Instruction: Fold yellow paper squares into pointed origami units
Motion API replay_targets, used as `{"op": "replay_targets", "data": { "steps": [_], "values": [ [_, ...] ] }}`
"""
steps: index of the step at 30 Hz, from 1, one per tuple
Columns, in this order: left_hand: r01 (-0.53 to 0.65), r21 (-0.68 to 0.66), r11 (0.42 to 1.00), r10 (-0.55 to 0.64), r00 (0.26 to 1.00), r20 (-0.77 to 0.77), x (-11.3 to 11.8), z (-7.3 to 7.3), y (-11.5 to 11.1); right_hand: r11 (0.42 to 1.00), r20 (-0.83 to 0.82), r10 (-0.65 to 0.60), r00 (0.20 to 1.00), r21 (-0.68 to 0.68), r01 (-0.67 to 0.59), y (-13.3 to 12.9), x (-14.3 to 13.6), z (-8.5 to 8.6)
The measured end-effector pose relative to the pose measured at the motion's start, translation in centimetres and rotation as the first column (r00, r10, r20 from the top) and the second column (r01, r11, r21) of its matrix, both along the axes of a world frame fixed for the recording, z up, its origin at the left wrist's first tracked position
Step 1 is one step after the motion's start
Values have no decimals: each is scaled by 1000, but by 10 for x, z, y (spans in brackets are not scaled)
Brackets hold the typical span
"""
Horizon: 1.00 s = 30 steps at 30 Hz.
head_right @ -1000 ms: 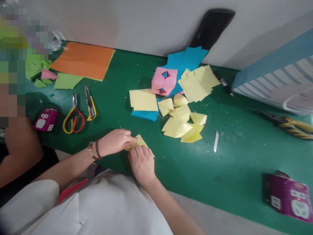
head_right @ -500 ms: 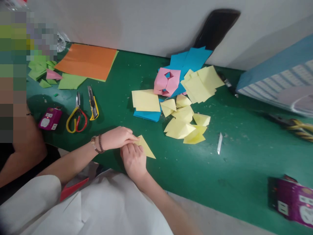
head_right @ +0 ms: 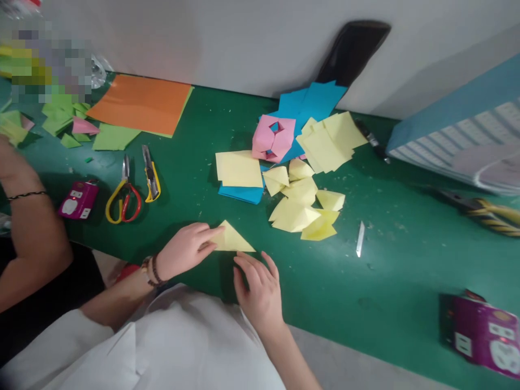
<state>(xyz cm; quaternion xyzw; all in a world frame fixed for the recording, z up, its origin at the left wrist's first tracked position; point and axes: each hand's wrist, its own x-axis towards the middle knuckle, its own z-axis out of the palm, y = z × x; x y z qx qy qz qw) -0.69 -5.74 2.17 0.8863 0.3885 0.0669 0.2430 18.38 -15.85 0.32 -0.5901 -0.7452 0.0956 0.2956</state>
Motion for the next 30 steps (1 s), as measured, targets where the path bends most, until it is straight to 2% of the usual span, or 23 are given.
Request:
{"op": "replay_targets", "data": {
  "steps": [2,3,7,9,13,16,18,22,26,30],
  "values": [
    [-114,90,989,108,991,76,-4,-4,-20,1000,5,22,1000,-1,-22,-1,5,-3],
    [-133,117,984,122,988,95,-6,-6,-29,999,2,35,999,-2,-35,0,6,-3],
    [-120,142,983,106,989,108,-8,-16,-53,999,-51,35,998,8,-35,4,5,0],
    [-91,159,983,77,993,92,-5,-18,-52,999,-72,38,997,10,-37,5,5,2],
    [1,198,980,-8,999,33,6,-17,-36,997,-120,63,991,-36,-68,2,6,0],
    [21,256,967,-36,998,56,9,-14,-29,995,-150,49,987,-83,-62,-2,7,-4],
    [42,269,962,-69,993,94,7,-14,-33,994,-169,30,985,-99,-47,-3,7,-4],
    [84,197,977,-101,992,76,1,-20,-51,991,-210,36,977,-116,-62,-5,3,-4],
    [74,155,985,-82,996,45,0,-24,-61,989,-111,51,993,-130,-65,-7,-3,-7],
    [43,140,989,-51,997,55,2,-23,-61,989,-47,-15,999,-145,8,-10,-4,-10]
  ]
}}
